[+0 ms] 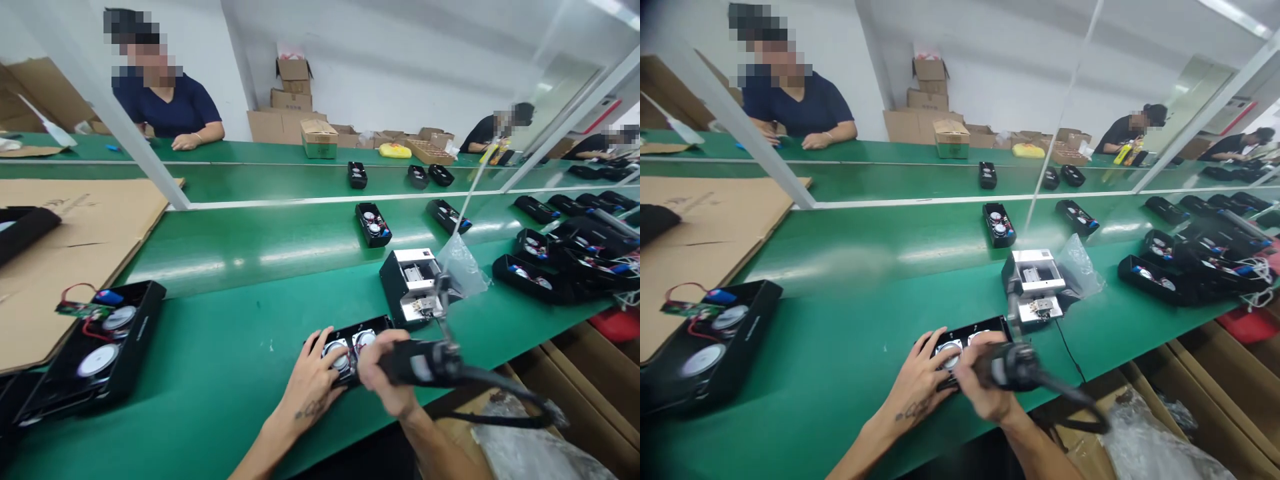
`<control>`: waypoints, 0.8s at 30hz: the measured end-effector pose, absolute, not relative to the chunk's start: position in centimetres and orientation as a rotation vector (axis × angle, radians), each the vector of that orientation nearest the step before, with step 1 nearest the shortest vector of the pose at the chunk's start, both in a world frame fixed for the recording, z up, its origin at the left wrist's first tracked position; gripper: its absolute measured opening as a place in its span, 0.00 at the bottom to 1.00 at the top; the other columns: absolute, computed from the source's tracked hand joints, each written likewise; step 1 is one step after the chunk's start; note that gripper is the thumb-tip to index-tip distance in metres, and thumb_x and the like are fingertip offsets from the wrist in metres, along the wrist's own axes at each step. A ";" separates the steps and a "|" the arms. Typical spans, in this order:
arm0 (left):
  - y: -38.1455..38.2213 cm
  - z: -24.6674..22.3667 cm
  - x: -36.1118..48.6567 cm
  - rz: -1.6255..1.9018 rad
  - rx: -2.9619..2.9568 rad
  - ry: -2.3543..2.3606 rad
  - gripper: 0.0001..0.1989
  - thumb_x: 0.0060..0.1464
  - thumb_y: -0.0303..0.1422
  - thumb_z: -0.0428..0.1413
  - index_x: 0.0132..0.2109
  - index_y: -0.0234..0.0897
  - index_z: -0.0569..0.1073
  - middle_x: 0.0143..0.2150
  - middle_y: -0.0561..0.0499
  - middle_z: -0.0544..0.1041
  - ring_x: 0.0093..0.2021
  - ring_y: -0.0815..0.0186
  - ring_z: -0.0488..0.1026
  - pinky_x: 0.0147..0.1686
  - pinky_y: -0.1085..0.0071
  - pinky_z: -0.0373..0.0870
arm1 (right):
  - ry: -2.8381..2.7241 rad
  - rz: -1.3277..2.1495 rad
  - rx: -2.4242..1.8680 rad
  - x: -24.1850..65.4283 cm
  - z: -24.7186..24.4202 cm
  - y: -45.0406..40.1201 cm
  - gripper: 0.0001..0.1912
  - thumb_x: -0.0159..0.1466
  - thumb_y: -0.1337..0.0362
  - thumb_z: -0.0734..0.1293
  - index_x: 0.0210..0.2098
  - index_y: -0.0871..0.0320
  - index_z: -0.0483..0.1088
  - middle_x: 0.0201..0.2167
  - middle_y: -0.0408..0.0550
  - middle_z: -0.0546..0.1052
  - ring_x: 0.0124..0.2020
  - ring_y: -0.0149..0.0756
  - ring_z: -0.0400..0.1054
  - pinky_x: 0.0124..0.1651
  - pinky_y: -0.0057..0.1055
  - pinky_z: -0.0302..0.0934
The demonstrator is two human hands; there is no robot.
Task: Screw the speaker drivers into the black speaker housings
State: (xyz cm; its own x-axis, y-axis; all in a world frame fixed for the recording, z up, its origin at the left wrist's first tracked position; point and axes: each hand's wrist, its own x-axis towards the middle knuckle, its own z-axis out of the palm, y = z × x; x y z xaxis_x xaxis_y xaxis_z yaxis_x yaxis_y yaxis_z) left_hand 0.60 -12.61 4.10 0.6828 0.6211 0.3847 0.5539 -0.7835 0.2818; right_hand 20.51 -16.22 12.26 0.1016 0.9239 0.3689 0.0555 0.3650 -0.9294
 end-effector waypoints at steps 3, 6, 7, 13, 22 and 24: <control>-12.9 5.3 -0.8 0.707 2.741 0.951 0.12 0.56 0.43 0.73 0.34 0.42 0.82 0.61 0.50 0.81 0.74 0.40 0.62 0.74 0.38 0.60 | -0.945 0.614 -0.949 25.6 13.3 -15.4 0.17 0.72 0.57 0.69 0.54 0.42 0.59 0.18 0.28 0.61 0.15 0.33 0.58 0.23 0.32 0.58; -13.6 6.9 -1.8 0.832 2.727 0.923 0.06 0.65 0.37 0.66 0.40 0.41 0.82 0.61 0.46 0.81 0.75 0.42 0.63 0.72 0.38 0.65 | -0.736 0.417 -1.080 30.6 12.6 -13.9 0.23 0.65 0.57 0.77 0.51 0.49 0.63 0.18 0.28 0.67 0.16 0.31 0.59 0.27 0.33 0.59; -13.8 7.5 -1.9 0.891 2.717 0.914 0.03 0.67 0.34 0.64 0.43 0.40 0.82 0.60 0.45 0.81 0.75 0.44 0.65 0.71 0.38 0.67 | -0.725 0.406 -1.119 31.8 12.0 -13.3 0.23 0.64 0.57 0.78 0.51 0.51 0.64 0.18 0.28 0.68 0.16 0.31 0.60 0.28 0.33 0.60; -15.1 11.0 -0.5 1.259 2.578 0.815 0.07 0.70 0.24 0.58 0.50 0.37 0.80 0.47 0.48 0.87 0.51 0.63 0.85 0.57 0.66 0.83 | -0.761 0.507 -1.169 33.8 8.5 -11.3 0.25 0.61 0.57 0.79 0.50 0.55 0.66 0.17 0.30 0.70 0.16 0.32 0.62 0.27 0.34 0.59; -19.1 10.1 2.9 0.909 1.664 0.999 0.08 0.67 0.41 0.64 0.47 0.48 0.88 0.42 0.50 0.90 0.42 0.62 0.88 0.47 0.73 0.84 | -0.719 0.777 -0.799 30.1 15.1 -17.7 0.18 0.68 0.66 0.72 0.55 0.49 0.69 0.19 0.30 0.64 0.15 0.26 0.54 0.21 0.26 0.55; -19.6 9.1 4.6 0.800 1.315 0.998 0.15 0.62 0.48 0.68 0.50 0.48 0.88 0.48 0.46 0.89 0.47 0.56 0.88 0.51 0.67 0.85 | -0.727 0.853 -0.684 28.5 16.4 -18.9 0.16 0.70 0.65 0.69 0.56 0.48 0.70 0.19 0.31 0.61 0.13 0.25 0.49 0.19 0.25 0.51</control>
